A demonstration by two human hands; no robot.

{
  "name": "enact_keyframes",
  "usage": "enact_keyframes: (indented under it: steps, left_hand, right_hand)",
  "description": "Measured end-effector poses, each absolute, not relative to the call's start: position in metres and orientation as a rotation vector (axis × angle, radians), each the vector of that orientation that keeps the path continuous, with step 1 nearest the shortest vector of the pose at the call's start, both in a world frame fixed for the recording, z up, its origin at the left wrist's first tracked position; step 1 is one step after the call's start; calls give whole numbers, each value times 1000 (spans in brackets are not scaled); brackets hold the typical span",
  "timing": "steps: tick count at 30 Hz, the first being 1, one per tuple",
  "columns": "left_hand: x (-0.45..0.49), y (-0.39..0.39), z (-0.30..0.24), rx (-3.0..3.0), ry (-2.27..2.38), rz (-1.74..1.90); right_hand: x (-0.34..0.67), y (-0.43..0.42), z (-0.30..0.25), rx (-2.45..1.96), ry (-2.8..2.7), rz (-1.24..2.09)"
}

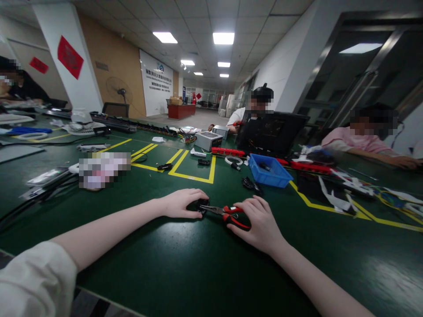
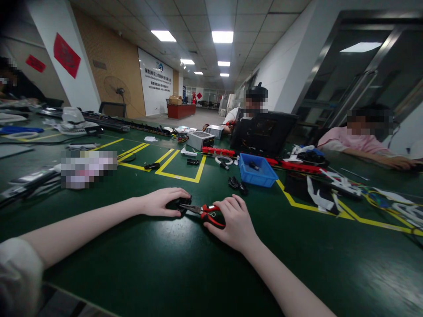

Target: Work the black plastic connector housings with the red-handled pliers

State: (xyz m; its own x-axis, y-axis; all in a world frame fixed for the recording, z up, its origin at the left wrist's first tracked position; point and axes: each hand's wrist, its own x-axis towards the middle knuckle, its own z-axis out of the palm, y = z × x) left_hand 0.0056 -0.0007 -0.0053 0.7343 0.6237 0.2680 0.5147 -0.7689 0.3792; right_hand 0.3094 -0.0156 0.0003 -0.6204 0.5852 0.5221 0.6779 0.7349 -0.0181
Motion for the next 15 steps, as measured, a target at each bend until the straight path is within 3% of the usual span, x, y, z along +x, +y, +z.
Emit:
enact_keyframes:
  steps: [15]
  left_hand:
    - [7, -3, -2, 2639, 912, 548]
  right_hand:
    - [307, -16, 0, -962, -2435, -243]
